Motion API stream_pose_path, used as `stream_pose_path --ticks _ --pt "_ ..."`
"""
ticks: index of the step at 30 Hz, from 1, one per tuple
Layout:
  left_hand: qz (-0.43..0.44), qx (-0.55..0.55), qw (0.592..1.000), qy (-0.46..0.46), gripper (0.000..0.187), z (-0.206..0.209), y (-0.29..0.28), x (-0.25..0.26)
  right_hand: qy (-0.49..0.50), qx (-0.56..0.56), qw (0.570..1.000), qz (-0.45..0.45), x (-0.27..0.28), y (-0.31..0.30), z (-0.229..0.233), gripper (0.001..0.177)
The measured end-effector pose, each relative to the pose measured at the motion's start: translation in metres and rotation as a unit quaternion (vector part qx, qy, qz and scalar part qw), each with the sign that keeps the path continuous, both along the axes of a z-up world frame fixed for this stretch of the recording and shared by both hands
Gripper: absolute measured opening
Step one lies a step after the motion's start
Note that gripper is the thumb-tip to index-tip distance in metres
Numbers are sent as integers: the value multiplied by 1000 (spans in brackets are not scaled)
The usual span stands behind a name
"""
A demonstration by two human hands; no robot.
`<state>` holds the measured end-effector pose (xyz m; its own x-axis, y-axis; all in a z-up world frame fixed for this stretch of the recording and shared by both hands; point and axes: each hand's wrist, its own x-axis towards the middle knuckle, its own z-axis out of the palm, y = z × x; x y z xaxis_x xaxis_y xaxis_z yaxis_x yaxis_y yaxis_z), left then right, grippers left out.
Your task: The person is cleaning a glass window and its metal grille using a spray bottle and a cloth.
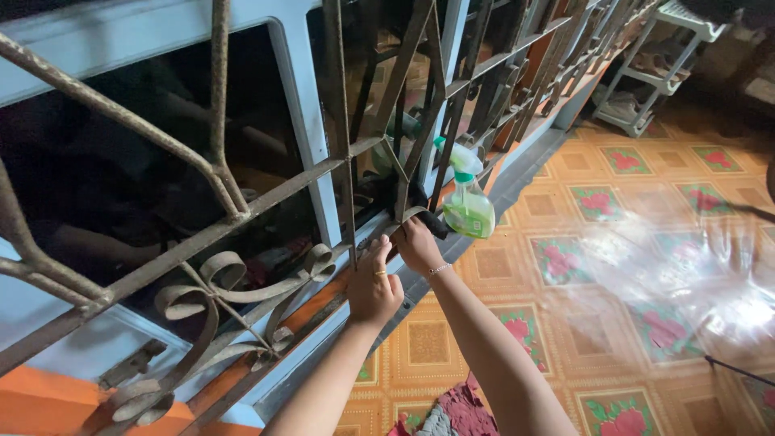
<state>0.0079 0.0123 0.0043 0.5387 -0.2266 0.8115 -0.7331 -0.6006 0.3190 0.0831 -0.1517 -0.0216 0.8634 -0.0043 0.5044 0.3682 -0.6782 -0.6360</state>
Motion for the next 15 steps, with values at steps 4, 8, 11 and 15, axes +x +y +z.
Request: stream_pose_path --ticks 4,8,11,15 --pt "6 -5 1000 -16 62 -4 -2 4 12 49 999 1 6 0 -3 27" --pt "15 -2 1000 -1 64 -7 2 -4 -50 32 998 9 7 -5 -27 28" --pt "11 0 1000 3 63 0 4 1 -48 11 998 -24 21 -9 -28 15" --pt "-5 -1 1000 6 58 -5 10 9 -63 62 993 -79 4 18 4 8"
